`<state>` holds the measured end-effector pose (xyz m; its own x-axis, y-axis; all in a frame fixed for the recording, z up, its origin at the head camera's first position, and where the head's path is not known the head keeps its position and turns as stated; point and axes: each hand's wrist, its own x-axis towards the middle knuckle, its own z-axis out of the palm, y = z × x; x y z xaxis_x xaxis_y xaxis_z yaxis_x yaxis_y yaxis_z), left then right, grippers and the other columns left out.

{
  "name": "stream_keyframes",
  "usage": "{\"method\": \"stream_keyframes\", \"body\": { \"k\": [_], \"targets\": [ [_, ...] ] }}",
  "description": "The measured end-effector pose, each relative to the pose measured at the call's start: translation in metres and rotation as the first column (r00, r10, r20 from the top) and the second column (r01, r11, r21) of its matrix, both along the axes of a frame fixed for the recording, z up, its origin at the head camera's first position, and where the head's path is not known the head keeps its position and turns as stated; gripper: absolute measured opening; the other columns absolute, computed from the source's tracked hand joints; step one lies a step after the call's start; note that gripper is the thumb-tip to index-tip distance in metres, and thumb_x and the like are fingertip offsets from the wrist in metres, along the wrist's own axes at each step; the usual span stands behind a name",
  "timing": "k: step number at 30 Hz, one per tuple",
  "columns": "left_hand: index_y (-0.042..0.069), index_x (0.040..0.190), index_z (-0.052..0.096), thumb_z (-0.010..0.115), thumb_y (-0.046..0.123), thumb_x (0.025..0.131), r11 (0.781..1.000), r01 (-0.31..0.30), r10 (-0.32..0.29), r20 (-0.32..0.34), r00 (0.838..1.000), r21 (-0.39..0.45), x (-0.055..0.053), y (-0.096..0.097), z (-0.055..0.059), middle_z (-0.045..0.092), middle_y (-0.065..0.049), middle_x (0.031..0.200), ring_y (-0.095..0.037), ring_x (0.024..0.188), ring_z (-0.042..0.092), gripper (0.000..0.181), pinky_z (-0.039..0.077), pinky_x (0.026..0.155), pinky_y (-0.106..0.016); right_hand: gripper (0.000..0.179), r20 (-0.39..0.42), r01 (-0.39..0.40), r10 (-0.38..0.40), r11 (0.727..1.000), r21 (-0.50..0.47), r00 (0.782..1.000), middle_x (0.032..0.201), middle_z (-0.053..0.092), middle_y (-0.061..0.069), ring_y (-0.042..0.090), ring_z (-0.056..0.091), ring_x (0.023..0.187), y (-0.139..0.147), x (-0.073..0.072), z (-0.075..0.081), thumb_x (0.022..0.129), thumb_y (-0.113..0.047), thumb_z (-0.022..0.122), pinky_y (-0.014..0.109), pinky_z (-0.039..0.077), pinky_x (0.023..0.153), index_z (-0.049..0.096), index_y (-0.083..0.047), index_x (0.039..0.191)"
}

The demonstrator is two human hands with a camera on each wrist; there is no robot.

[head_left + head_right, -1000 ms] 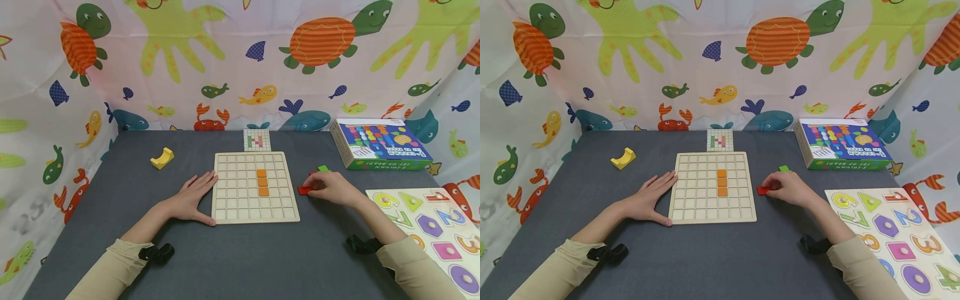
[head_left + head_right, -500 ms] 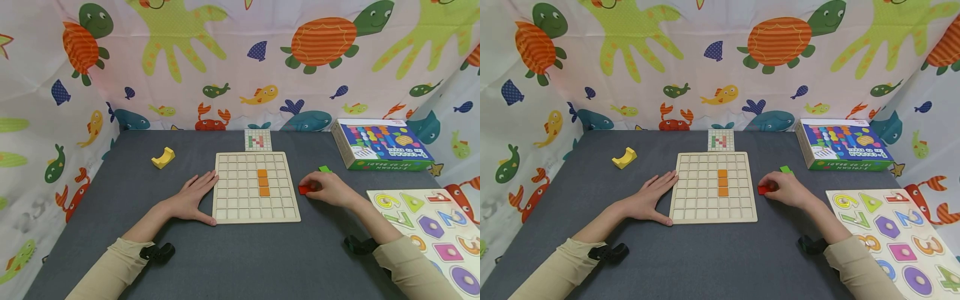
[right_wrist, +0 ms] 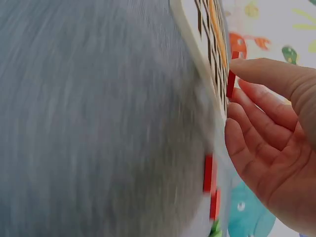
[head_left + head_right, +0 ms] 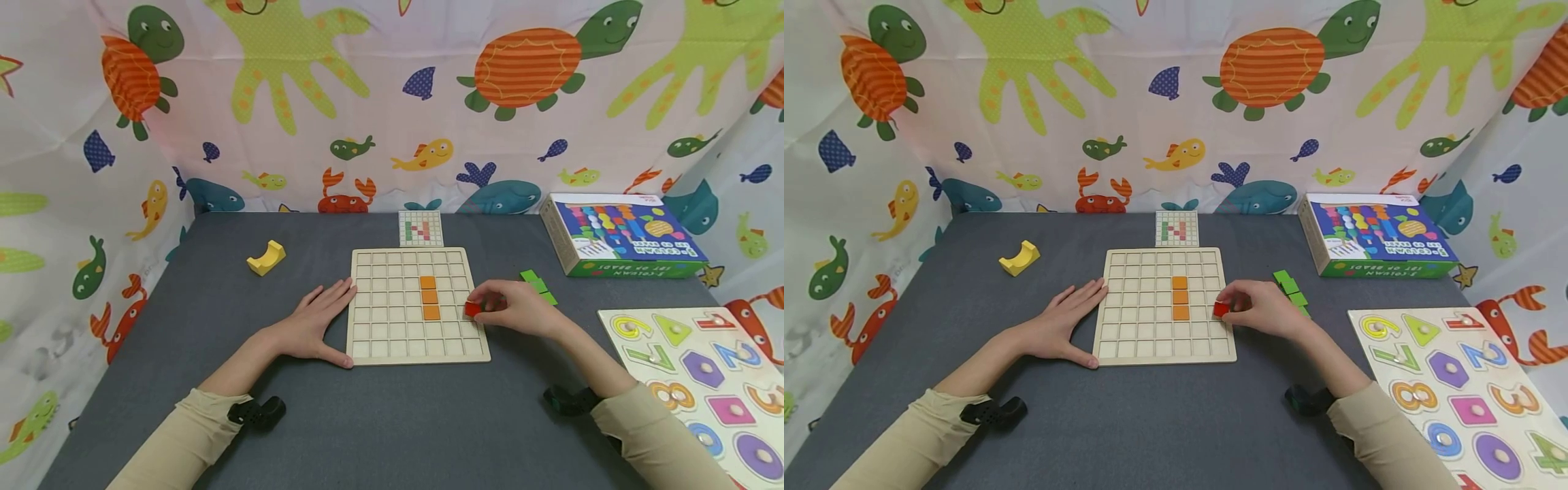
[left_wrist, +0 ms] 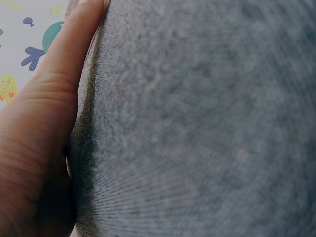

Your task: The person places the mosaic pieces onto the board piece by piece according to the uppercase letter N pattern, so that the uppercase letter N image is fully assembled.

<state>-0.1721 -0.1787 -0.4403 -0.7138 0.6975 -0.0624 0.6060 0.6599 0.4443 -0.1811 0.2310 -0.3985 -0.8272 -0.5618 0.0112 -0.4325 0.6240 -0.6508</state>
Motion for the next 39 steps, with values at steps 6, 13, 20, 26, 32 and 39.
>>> {"method": "stream_keyframes", "body": {
  "k": [6, 13, 20, 26, 32, 39],
  "targets": [
    [0.008, 0.158, 0.008, 0.070, 0.075, 0.069, 1.000, -0.005, 0.005, 0.006, 1.000, -0.009, -0.001, 0.001, -0.002, 0.000, -0.009, 0.163, -0.025, 0.149, 0.000, 0.127, 0.001, 0.115, -0.052, 0.025, 0.058, -0.077, 0.080, 0.996, -0.055, 0.995, 0.086, 0.063, -0.004, 0.015, 0.057, 0.079, -0.031, 0.005, -0.002, 0.086, -0.017, 0.078, 0.030, 0.052, 0.072, 0.068, -0.011, 0.108],
    [0.008, 0.158, 0.009, 0.070, 0.075, 0.069, 1.000, -0.008, 0.008, 0.009, 1.000, -0.007, -0.001, 0.002, -0.002, 0.001, -0.009, 0.163, -0.025, 0.149, 0.000, 0.127, 0.001, 0.115, -0.052, 0.019, 0.000, -0.158, 0.158, 0.983, -0.097, 0.987, 0.087, 0.065, -0.001, 0.015, 0.060, 0.079, -0.058, 0.011, -0.005, 0.082, -0.013, 0.080, 0.032, 0.055, 0.075, 0.069, -0.011, 0.098],
    [0.007, 0.157, 0.009, 0.071, 0.074, 0.070, 1.000, -0.002, 0.002, 0.002, 1.000, -0.007, -0.001, 0.002, -0.002, 0.001, -0.009, 0.163, -0.025, 0.149, 0.001, 0.127, 0.002, 0.115, -0.052, 0.010, -0.083, -0.207, 0.202, 0.976, -0.067, 0.976, 0.087, 0.063, -0.002, 0.014, 0.059, 0.077, -0.063, 0.012, -0.011, 0.084, -0.011, 0.078, 0.026, 0.051, 0.068, 0.070, -0.013, 0.090],
    [0.007, 0.157, 0.008, 0.070, 0.074, 0.069, 1.000, -0.007, 0.007, 0.001, 1.000, -0.016, -0.001, 0.002, -0.001, 0.001, -0.009, 0.163, -0.025, 0.149, 0.001, 0.127, 0.001, 0.115, -0.052, 0.011, -0.089, -0.202, 0.197, 0.978, -0.058, 0.976, 0.091, 0.063, -0.003, 0.014, 0.059, 0.078, -0.060, 0.013, -0.011, 0.084, -0.010, 0.078, 0.027, 0.052, 0.069, 0.070, -0.014, 0.090],
    [0.007, 0.157, 0.008, 0.071, 0.074, 0.069, 1.000, -0.008, 0.008, 0.006, 1.000, -0.012, -0.001, 0.001, 0.000, 0.000, -0.009, 0.163, -0.025, 0.149, 0.001, 0.127, 0.001, 0.115, -0.053, 0.012, -0.070, -0.192, 0.187, 0.979, -0.066, 0.980, 0.096, 0.065, -0.002, 0.014, 0.060, 0.080, -0.058, 0.015, -0.011, 0.083, -0.010, 0.079, 0.029, 0.053, 0.071, 0.072, -0.013, 0.092],
    [0.008, 0.158, 0.008, 0.070, 0.075, 0.069, 1.000, -0.013, 0.013, 0.008, 1.000, -0.019, 0.000, 0.001, 0.000, 0.000, -0.009, 0.163, -0.024, 0.149, 0.000, 0.127, 0.001, 0.115, -0.052, 0.016, -0.032, -0.165, 0.163, 0.983, -0.077, 0.986, 0.094, 0.068, -0.003, 0.013, 0.060, 0.082, -0.046, 0.011, -0.007, 0.086, -0.012, 0.077, 0.034, 0.055, 0.077, 0.072, -0.010, 0.101]
  ]
}}
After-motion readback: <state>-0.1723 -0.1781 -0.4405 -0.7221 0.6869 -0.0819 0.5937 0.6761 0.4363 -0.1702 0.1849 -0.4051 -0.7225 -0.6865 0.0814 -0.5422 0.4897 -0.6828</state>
